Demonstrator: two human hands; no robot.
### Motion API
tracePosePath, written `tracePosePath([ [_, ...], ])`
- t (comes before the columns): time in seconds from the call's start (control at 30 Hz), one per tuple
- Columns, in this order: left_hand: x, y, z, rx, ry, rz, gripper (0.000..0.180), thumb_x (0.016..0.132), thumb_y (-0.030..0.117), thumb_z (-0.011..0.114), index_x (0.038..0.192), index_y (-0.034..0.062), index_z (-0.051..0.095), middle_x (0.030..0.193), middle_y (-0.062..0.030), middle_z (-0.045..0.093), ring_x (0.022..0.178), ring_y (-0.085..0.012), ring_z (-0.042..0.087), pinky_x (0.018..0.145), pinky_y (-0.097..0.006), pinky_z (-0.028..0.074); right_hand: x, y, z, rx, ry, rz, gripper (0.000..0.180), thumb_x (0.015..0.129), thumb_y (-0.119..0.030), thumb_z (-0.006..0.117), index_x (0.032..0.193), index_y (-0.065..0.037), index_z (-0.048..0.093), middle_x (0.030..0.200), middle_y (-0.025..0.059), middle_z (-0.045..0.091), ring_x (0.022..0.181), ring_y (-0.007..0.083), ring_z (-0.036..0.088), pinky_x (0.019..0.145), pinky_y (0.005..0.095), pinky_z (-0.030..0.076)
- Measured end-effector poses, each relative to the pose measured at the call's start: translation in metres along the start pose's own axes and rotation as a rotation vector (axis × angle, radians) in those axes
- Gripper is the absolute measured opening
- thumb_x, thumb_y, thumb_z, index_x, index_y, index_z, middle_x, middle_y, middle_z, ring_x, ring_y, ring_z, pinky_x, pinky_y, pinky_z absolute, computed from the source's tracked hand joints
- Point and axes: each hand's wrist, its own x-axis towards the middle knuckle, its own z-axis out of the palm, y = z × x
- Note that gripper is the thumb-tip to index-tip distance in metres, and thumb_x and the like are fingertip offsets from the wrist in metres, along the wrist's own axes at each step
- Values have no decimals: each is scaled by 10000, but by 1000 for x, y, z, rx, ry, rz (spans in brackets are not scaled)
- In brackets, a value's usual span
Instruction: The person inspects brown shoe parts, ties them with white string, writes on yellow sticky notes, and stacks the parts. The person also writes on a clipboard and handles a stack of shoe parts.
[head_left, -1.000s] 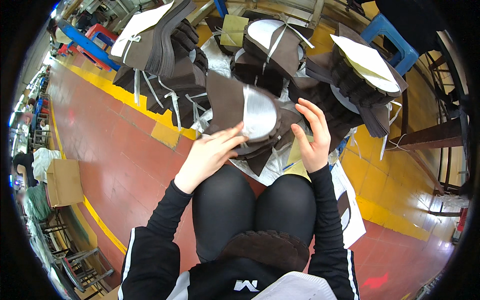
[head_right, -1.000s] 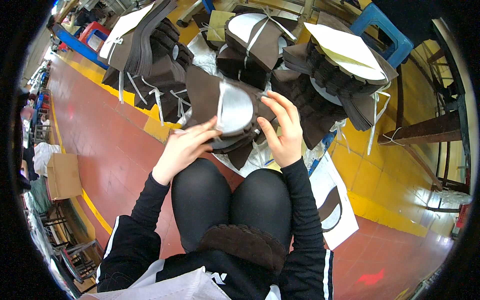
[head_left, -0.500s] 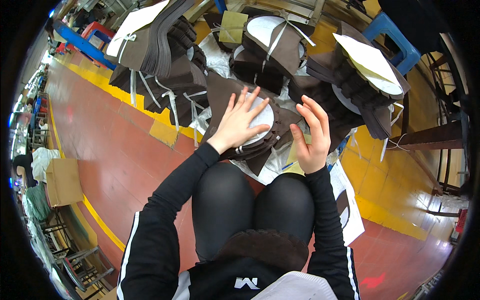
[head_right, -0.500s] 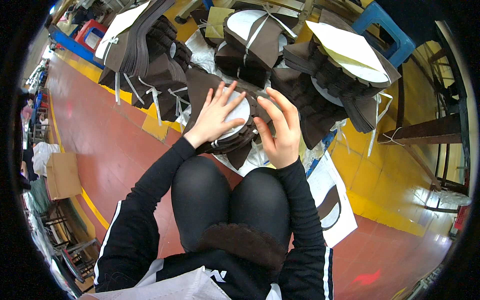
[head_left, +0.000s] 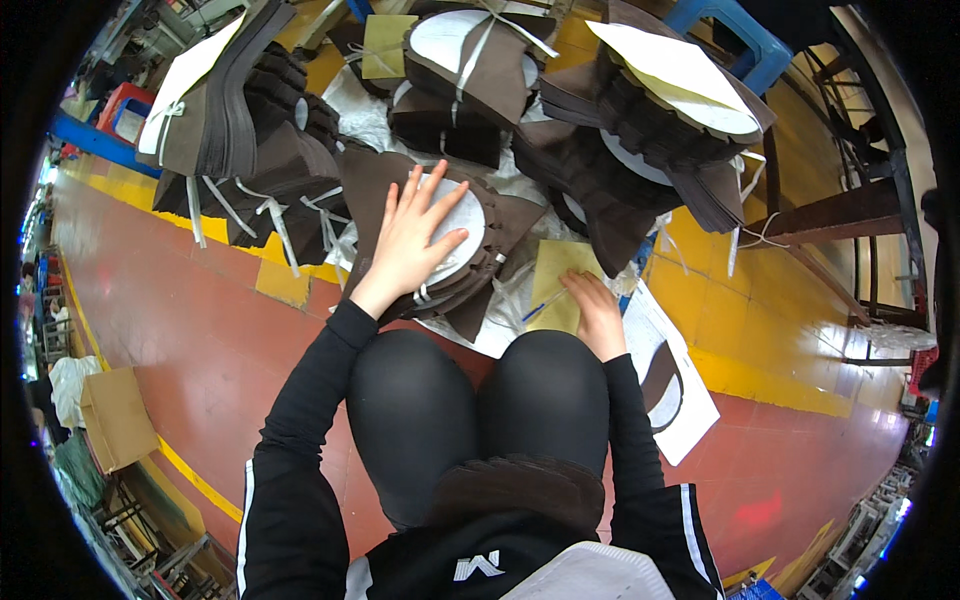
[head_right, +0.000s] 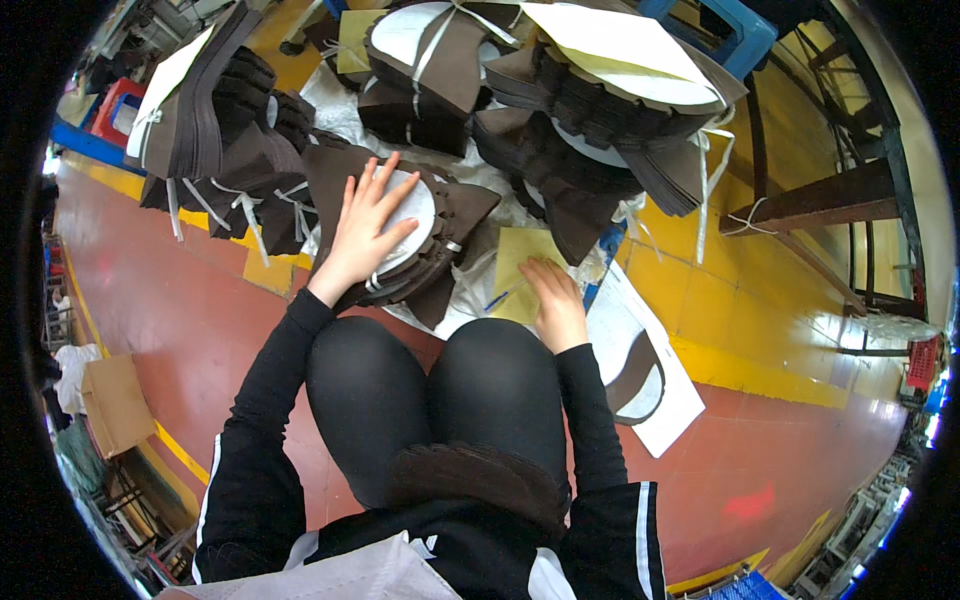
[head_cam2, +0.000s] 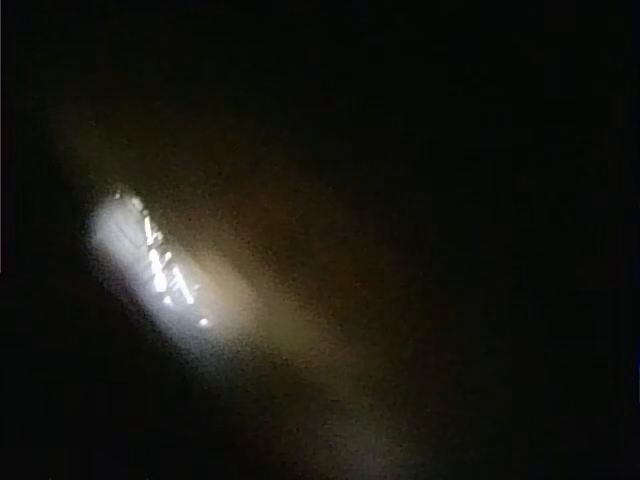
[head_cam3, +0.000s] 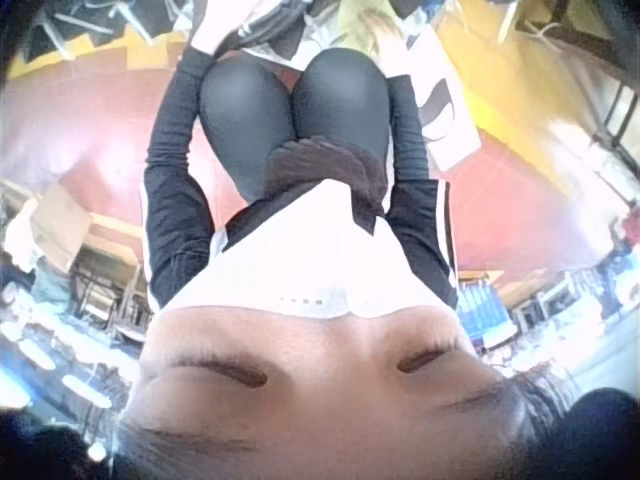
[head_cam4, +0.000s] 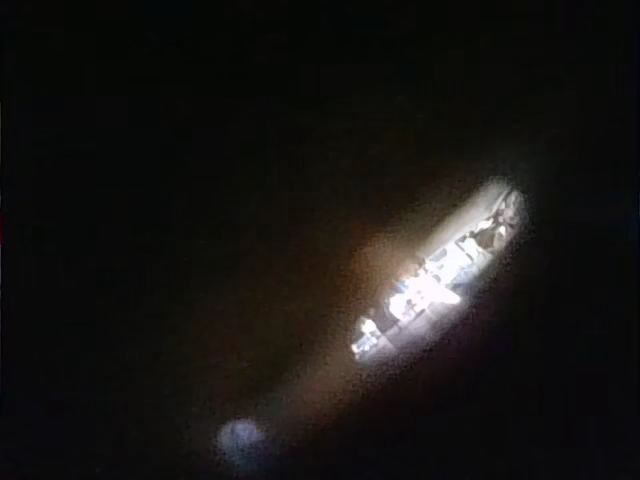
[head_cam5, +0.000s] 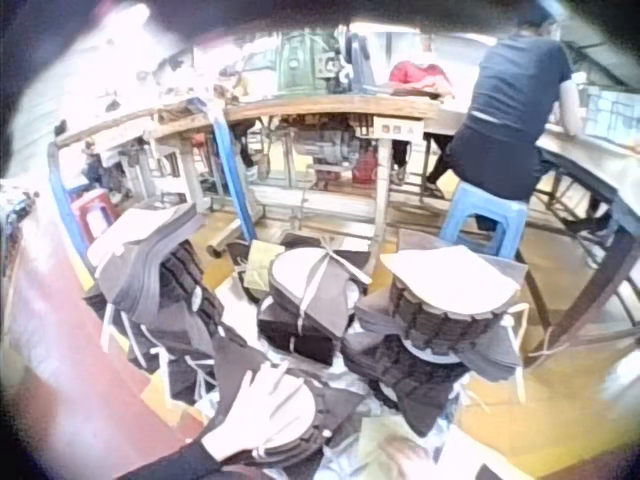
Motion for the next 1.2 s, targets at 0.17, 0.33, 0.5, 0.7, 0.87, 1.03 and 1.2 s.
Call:
tracePosePath([
  [0.17,0,2,-2,-30,-6,-7,574,876,396,574,1413,220,477,1583,-85,222,1469,-345,130,1168,-527,51,-10,9,18,-201,-67,-93,363,758,-91,654,1117,-137,633,1120,100,599,1173,306,526,1027,454,390],
  [0.33,-2,-2,-5,-145,-24,-4,584,898,339,561,1442,170,430,1588,-86,214,1478,-324,115,1173,-497,60,-18,23,35,-128,-190,26,218,805,-116,644,1017,-77,612,976,115,569,1030,314,566,927,418,444],
  [0.5,-26,1,-27,-714,56,-65,580,899,76,548,1455,64,381,1571,-137,245,1471,-238,169,1176,-355,143,-37,18,22,65,105,404,230,839,-157,646,998,0,592,940,176,570,926,368,586,809,421,476],
  [0.7,-60,-4,-43,-812,-19,-245,449,914,164,612,1345,68,526,1465,-126,429,1376,-243,373,1124,-364,273,-53,17,22,32,-112,595,233,806,-202,671,942,-19,624,928,170,615,827,384,613,725,439,489],
  [0.87,-59,14,-69,-797,81,-254,373,924,170,610,1281,66,578,1394,-102,516,1311,-231,457,1091,-367,327,-28,-1,2,82,238,432,142,807,-158,668,839,-19,668,733,120,634,575,240,585,555,338,465],
  [1.03,-53,29,-73,-931,-18,-267,361,948,69,561,1303,11,541,1318,-95,571,1265,-191,495,1076,-328,357,-28,22,14,-88,-146,762,386,788,-375,691,853,5,678,791,197,677,769,337,673,686,394,509],
  [1.2,-56,33,-73,-852,-72,-228,335,943,54,550,1274,6,563,1288,-91,588,1232,-185,517,1061,-327,378,-29,12,17,-43,-204,574,259,777,-229,684,930,-24,643,894,188,690,838,355,675,727,411,523],
])
